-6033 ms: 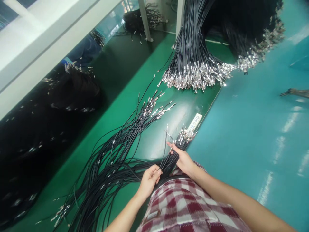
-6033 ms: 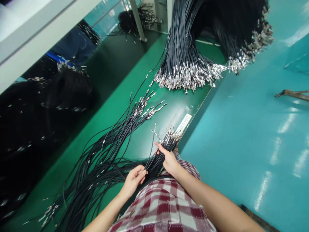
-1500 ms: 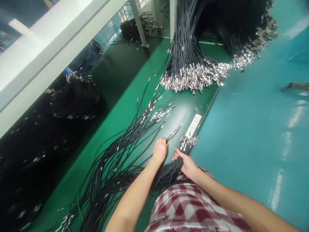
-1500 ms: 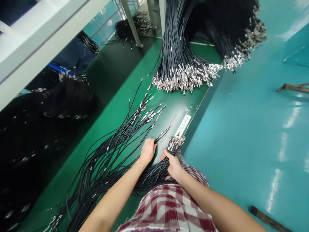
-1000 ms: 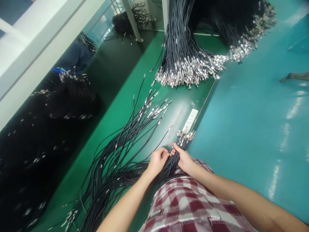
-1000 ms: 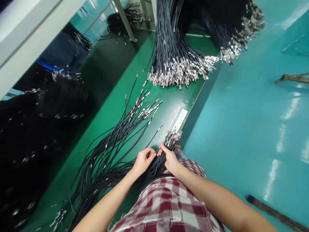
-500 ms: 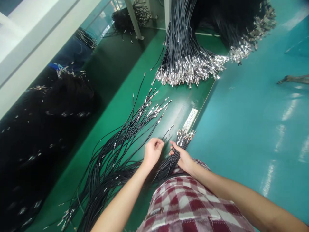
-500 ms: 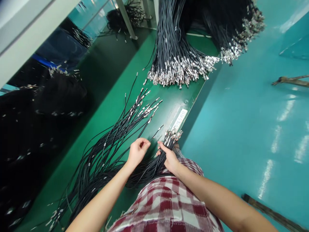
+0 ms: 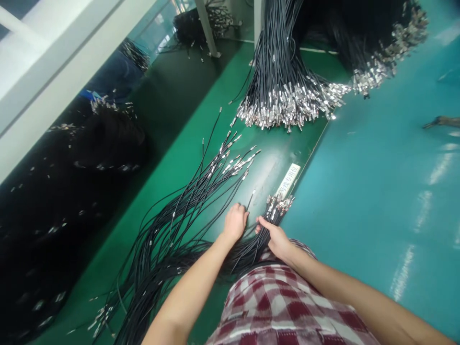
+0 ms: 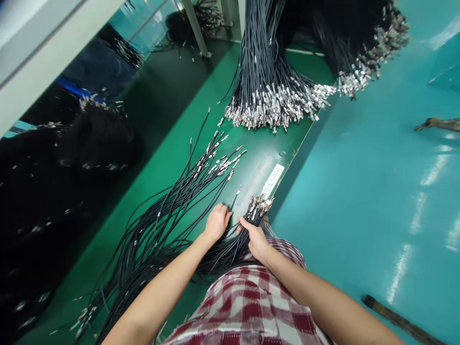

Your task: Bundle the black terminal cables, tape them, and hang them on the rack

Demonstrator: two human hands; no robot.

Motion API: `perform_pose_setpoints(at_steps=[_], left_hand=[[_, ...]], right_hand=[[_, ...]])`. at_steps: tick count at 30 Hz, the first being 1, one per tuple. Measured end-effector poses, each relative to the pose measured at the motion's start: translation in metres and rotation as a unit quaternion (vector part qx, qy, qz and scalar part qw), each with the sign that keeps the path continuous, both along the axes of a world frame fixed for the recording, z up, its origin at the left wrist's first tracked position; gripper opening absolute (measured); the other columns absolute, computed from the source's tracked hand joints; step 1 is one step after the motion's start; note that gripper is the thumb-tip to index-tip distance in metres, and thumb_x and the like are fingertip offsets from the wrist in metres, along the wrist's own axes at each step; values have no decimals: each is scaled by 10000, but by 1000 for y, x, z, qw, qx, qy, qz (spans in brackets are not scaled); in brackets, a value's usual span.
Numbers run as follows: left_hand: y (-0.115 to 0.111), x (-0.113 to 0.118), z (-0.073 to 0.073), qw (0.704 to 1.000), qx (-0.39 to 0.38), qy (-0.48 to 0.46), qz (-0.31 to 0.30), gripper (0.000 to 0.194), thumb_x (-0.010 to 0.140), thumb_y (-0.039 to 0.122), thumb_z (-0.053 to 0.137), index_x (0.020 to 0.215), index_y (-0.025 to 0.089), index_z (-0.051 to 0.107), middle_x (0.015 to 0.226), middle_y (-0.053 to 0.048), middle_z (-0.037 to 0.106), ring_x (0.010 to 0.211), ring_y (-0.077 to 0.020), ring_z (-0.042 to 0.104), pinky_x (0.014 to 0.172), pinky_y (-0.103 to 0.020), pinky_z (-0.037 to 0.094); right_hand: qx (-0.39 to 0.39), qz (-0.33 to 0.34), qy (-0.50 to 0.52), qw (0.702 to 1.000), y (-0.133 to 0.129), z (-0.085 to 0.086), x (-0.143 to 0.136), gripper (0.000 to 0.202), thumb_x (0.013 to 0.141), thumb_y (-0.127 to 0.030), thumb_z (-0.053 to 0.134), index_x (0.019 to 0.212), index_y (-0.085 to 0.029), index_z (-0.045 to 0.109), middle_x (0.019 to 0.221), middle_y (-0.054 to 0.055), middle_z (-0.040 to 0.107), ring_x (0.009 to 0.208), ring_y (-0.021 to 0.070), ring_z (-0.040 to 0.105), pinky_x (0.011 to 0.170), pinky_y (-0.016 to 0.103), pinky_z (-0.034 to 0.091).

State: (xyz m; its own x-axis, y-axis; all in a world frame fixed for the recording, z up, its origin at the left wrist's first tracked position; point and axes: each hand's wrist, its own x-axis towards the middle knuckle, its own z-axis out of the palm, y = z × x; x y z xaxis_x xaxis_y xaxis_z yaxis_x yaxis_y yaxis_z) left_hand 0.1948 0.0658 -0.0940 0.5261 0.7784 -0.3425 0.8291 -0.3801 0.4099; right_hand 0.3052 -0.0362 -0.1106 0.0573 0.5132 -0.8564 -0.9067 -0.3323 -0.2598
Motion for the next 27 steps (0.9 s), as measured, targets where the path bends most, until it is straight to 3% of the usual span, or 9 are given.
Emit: perform_pose_setpoints(at_steps=[4,6,9,12,16,20,24,27], left_hand=[[-22,-13,15,993,-70,-88,-17,207,965,287,488,811,189,585,838,-28,623,768,-167,584,737,-277,449],[-23,-13,21,990,-97,-98,-31,254,974,305,469,793,197,610,838,-25,648,781,-166,605,749,-273,454],[-2,-15,17,998,-37,-54,-15,288,986,331,439,823,196,634,886,-48,656,848,-185,617,790,-287,464],[32,-21,1,996,75,42,8,128,946,227,501,971,173,614,1029,-97,632,975,-224,595,856,-326,468],[57,-26,-11,991,87,96,-18,138,899,87,481,928,154,598,983,-118,618,957,-241,592,862,-355,474],[26,-27,1,993,106,44,-27,146,921,138,459,898,156,602,956,-111,610,957,-239,577,876,-362,467],[-14,-30,9,993,-4,-75,-95,199,950,190,453,855,188,628,837,-49,628,803,-178,593,772,-292,478],[-2,-32,3,998,27,-56,-16,162,955,220,474,924,188,630,942,-73,644,898,-197,599,830,-318,470]], right_hand=[[35,-9,-12,999,2,4,-1,366,544,-336,908,829,-159,763,894,53,750,828,196,672,760,280,532],[41,-2,-3,999,3,6,-3,353,541,-357,911,778,-150,753,862,67,752,831,217,681,760,300,543],[13,-2,-10,1000,4,4,-5,336,537,-346,923,708,-135,726,762,77,740,753,216,687,708,308,560],[-6,-14,-15,1000,4,1,-6,312,558,-281,923,739,-127,721,774,84,742,726,200,692,696,294,573],[3,-33,3,999,6,-3,-4,319,592,-209,904,844,-153,718,756,52,736,711,189,698,673,283,584],[-7,-34,29,999,6,-5,-2,264,655,-195,860,878,-144,727,862,79,753,794,194,709,690,271,585],[35,-15,34,999,4,-6,-3,271,651,-222,861,868,-116,736,926,115,753,930,242,705,798,311,584],[32,-15,18,999,3,-7,-4,295,619,-221,885,854,-138,729,805,73,747,865,240,717,787,325,591]])
